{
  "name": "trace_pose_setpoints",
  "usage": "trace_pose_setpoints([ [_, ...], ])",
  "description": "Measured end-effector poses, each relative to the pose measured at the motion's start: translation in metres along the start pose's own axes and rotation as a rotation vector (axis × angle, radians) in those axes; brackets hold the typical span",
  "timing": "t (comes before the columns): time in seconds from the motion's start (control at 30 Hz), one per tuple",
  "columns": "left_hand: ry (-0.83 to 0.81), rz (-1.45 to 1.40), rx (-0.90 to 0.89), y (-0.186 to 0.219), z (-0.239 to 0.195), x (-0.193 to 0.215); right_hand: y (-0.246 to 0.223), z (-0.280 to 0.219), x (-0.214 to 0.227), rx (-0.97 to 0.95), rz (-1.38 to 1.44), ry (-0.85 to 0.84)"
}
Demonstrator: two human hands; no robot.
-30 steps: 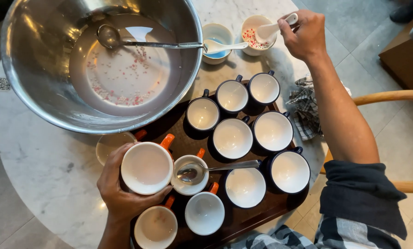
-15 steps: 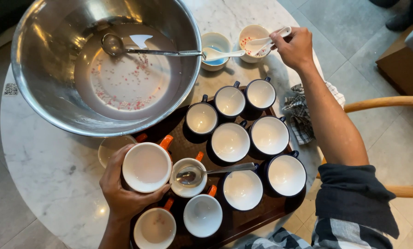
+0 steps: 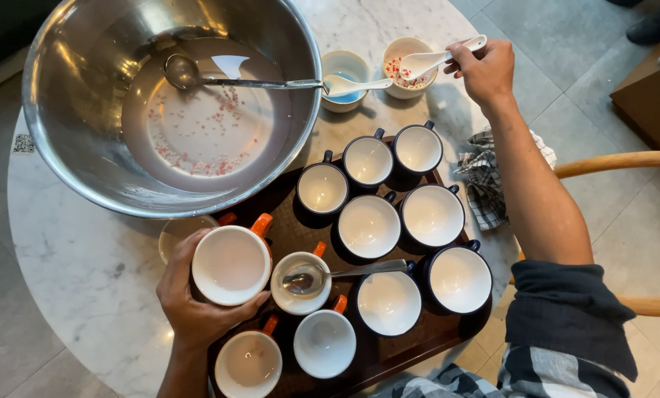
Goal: The person uses a ladle to scoop a milky liquid with red specks from a large metal bowl and pours it into small white cups arranged on a tray. They then use a small spoon to add more of the red specks from a separate container into the cups.
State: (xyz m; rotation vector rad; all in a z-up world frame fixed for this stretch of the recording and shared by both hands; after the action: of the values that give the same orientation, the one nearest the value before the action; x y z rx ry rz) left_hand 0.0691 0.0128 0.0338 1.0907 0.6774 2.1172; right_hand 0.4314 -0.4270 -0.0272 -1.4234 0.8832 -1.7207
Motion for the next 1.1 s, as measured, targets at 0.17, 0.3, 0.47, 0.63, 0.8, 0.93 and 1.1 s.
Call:
trace_pose_setpoints([
  [0.17,-0.007,-0.028,0.014,0.002,0.002,0.000,0.011,0.003,0.002,-0.105,0.167,0.025],
  [0.3,0.011,-0.029,0.039,0.001,0.000,0.001,0.013,-0.001,0.008,-0.224,0.265,0.042],
  [0.47,0.027,-0.068,0.034,0.002,-0.001,0.001,-0.016,-0.014,0.019,-0.195,0.389,0.056],
  [0.63,0.027,-0.124,0.029,0.005,-0.002,0.002,-0.073,-0.049,0.022,-0.101,0.557,-0.002],
  [0.8,0.048,-0.098,-0.088,0.024,-0.001,0.006,-0.139,-0.107,0.012,-0.041,0.629,-0.110],
  [0.93,0.061,-0.088,-0.081,0.023,-0.008,0.007,-0.173,-0.154,-0.006,-0.034,0.573,-0.185],
  [1.1,0.097,-0.088,-0.207,0.033,-0.014,0.014,-0.203,-0.202,-0.034,0.008,0.633,-0.320],
])
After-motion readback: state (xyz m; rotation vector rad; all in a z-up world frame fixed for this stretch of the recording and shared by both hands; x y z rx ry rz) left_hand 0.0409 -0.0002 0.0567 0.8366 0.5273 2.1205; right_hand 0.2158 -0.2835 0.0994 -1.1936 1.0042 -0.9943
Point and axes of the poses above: each hand's wrist, its own z-axis towards the middle knuckle, its own x-axis out of the back of the hand, y = z × x, the point moved 8 cm from there along z, towards the middle knuckle, and after that the axes turned 1 degree about -x, right-handed, at the moved point
